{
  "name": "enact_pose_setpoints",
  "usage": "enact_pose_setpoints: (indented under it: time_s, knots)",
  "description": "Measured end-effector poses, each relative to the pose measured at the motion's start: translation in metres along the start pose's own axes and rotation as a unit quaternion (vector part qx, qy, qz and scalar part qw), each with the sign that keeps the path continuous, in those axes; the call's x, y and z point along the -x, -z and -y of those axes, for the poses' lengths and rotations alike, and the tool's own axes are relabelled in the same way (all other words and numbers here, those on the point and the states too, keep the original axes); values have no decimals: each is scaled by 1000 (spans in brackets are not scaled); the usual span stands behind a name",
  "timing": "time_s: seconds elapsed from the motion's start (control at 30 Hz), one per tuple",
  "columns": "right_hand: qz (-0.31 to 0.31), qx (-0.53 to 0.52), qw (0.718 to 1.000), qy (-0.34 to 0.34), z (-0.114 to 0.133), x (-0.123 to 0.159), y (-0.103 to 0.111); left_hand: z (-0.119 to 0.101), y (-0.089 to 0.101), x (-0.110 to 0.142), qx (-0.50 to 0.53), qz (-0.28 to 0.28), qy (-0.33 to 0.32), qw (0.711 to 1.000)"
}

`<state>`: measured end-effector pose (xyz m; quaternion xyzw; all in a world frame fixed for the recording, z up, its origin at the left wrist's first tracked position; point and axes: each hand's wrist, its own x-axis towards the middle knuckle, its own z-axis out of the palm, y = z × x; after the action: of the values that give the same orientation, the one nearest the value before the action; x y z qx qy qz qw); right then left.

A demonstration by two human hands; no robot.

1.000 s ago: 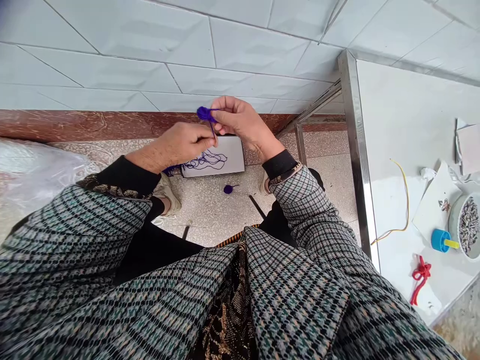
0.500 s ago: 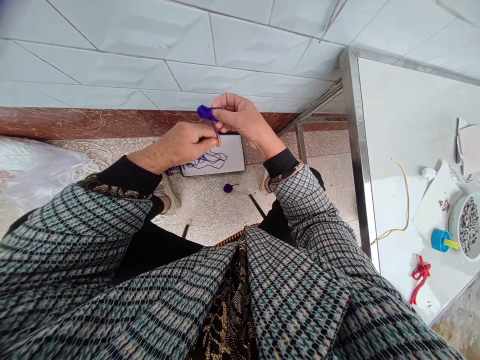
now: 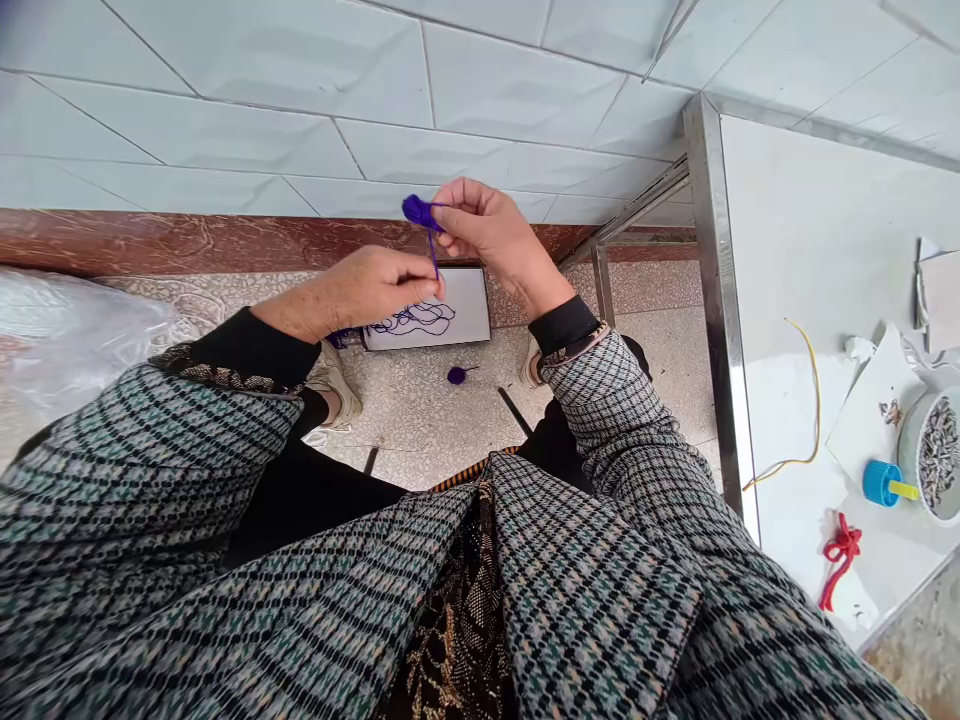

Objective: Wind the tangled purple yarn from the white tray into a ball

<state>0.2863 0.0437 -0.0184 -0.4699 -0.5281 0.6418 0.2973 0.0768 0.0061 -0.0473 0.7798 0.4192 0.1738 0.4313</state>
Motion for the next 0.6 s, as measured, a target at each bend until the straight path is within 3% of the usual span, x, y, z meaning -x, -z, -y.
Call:
enact_pose_setpoints:
  time_s: [0.07,0.13,0.2,0.27,0.4,0.5,0.57,0.6]
  knots:
    - [-18,106,994,10,-2,-1,2,-6,1,2,2,20,-11,1000]
    - [46,169,985,1,-3,0,4,-9,8,4,2,-16,0,1000]
    - [141,134,980,-27,-2,3,4,-7,15,4,4,-70,29,997]
    - [179,45,982,-46,1,7,2,-2,17,1,7,-88,58,994]
    - [70,-58,995,-32,9,8,-5,3,3,-2,-10,-21,30,999]
    - [-11,67,998,-12,6,3,-4,-3,-4,1,-25,18,-5,1000]
    - [0,173,985,2,1,0,0,-6,1,3,-31,-9,-8,999]
    - [38,198,980,0,-2,-1,1,-6,5,4,-31,-33,-5,999]
